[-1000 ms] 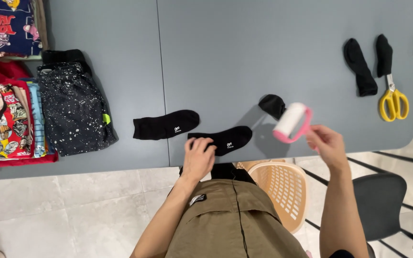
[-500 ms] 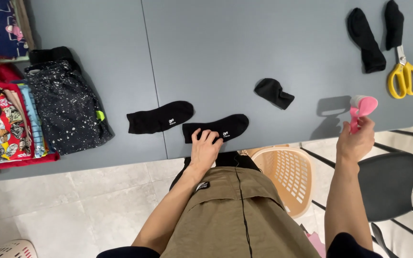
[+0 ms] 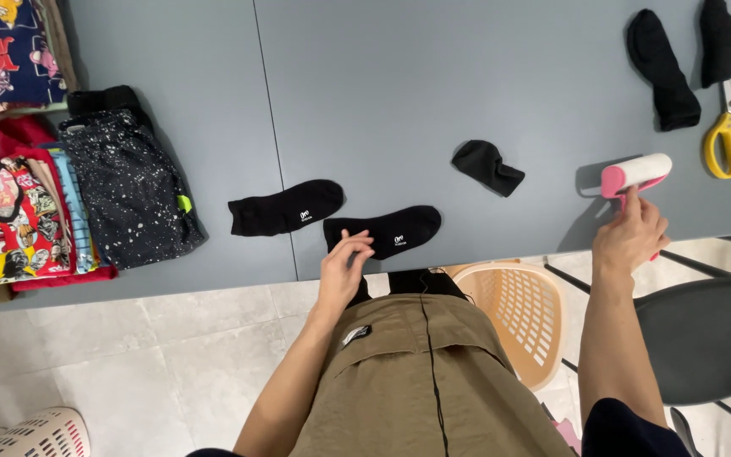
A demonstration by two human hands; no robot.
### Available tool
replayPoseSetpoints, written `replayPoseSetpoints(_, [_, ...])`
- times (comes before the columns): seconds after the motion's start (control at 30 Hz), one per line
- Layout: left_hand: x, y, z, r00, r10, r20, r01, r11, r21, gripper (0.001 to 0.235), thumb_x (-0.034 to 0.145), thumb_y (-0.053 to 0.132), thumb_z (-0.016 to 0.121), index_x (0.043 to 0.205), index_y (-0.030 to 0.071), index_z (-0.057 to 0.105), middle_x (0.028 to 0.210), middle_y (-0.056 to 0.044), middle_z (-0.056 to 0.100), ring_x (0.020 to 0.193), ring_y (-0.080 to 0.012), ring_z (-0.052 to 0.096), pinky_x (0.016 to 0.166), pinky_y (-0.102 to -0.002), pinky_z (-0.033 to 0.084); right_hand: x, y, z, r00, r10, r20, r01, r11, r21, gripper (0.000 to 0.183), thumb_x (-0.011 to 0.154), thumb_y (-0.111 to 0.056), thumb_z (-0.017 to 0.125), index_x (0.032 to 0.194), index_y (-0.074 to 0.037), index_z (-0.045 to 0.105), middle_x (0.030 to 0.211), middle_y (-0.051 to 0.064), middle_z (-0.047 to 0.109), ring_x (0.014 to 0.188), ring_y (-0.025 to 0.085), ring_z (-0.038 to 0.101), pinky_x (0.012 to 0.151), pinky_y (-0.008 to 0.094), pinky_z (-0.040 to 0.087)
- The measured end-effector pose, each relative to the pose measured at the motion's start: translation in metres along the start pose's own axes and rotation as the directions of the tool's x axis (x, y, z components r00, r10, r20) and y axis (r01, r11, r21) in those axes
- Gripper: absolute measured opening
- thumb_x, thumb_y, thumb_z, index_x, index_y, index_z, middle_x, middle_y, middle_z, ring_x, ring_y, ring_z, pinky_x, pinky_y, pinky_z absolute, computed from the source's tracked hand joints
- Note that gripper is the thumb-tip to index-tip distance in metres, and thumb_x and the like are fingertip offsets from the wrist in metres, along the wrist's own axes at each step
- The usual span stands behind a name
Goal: Cleaning black socks with a lint roller and folding them on a table.
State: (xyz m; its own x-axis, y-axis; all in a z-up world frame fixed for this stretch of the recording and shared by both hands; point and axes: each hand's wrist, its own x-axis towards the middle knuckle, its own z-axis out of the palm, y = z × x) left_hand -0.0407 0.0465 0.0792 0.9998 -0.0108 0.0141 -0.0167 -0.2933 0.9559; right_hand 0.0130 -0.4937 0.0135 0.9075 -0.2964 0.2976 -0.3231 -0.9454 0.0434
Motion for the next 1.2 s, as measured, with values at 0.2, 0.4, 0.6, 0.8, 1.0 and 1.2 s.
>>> replayPoseSetpoints(0.2, [-0.077, -0.003, -0.068, 0.983, -0.172, -0.068, 0.184, 0.946, 0.265, 0.012, 0.105, 0.013, 0.074, 0.109, 0.004, 0.081, 0.111, -0.010, 0.081, 0.105, -0.0226, 0.077, 0.102, -0.036, 0.062, 0.004, -0.007, 0.002, 0.994, 0.031, 0.106, -0.038, 0.997, 0.066, 0.069, 0.092, 0.010, 0.076, 0.151, -0.025, 0.080, 0.134, 0.006, 0.074, 0.101, 0.038, 0.060, 0.082, 0.056, 0.042])
replayPoseSetpoints(0.4, [-0.190, -0.060, -0.119, 0.733, -0.606, -0.309, 0.680, 0.631, 0.374, 0.047, 0.119, 0.039, 0.045, 0.094, 0.013, 0.074, 0.085, 0.003, 0.083, 0.078, -0.0182, 0.079, 0.080, -0.036, 0.059, -0.001, -0.093, -0.063, 0.914, -0.369, -0.168, 0.395, 0.718, 0.573, 0.026, 0.104, 0.008, 0.065, 0.127, -0.002, 0.073, 0.124, 0.016, 0.075, 0.112, 0.039, 0.069, 0.105, 0.051, 0.049])
replayPoseSetpoints(0.6, [-0.150, -0.053, -0.090, 0.951, -0.076, -0.300, 0.260, 0.723, 0.640, 0.038, 0.090, -0.011, 0.070, 0.121, 0.010, 0.076, 0.121, -0.014, 0.073, 0.118, -0.0390, 0.074, 0.101, -0.049, 0.062, -0.049, -0.226, -0.062, 0.664, -0.730, -0.161, 0.579, 0.366, 0.728, 0.024, 0.093, -0.014, 0.086, 0.114, -0.020, 0.078, 0.117, 0.000, 0.074, 0.103, 0.022, 0.071, 0.094, 0.038, 0.045])
replayPoseSetpoints(0.8, [-0.069, -0.039, -0.036, 0.964, 0.056, -0.258, 0.146, 0.703, 0.696, 0.030, 0.092, 0.004, 0.075, 0.117, 0.022, 0.076, 0.133, 0.000, 0.070, 0.121, -0.0283, 0.070, 0.101, -0.045, 0.055, -0.050, -0.232, -0.034, 0.638, -0.755, -0.154, 0.608, 0.371, 0.701, 0.006, 0.100, -0.020, 0.084, 0.102, -0.023, 0.079, 0.109, -0.009, 0.072, 0.099, 0.013, 0.071, 0.099, 0.034, 0.045])
replayPoseSetpoints(1.0, [-0.012, -0.035, -0.011, 0.908, -0.250, -0.335, 0.414, 0.654, 0.633, 0.045, 0.113, 0.048, 0.066, 0.141, 0.014, 0.069, 0.135, -0.007, 0.065, 0.122, -0.0304, 0.065, 0.098, -0.051, 0.051, -0.038, -0.226, -0.050, 0.827, -0.556, 0.082, 0.152, 0.363, 0.919, 0.020, 0.098, -0.016, 0.090, 0.089, -0.015, 0.071, 0.108, -0.002, 0.081, 0.094, 0.021, 0.080, 0.088, 0.034, 0.057])
replayPoseSetpoints(1.2, [-0.003, -0.074, -0.012, 0.864, -0.312, -0.394, 0.472, 0.774, 0.422, 0.026, 0.101, 0.032, 0.083, 0.119, 0.013, 0.077, 0.096, -0.003, 0.074, 0.097, -0.0302, 0.073, 0.088, -0.048, 0.057, -0.046, -0.262, -0.061, 0.781, -0.538, 0.318, 0.169, 0.672, 0.721, 0.029, 0.102, -0.039, 0.085, 0.116, -0.017, 0.071, 0.103, -0.003, 0.068, 0.093, 0.024, 0.072, 0.095, 0.045, 0.045])
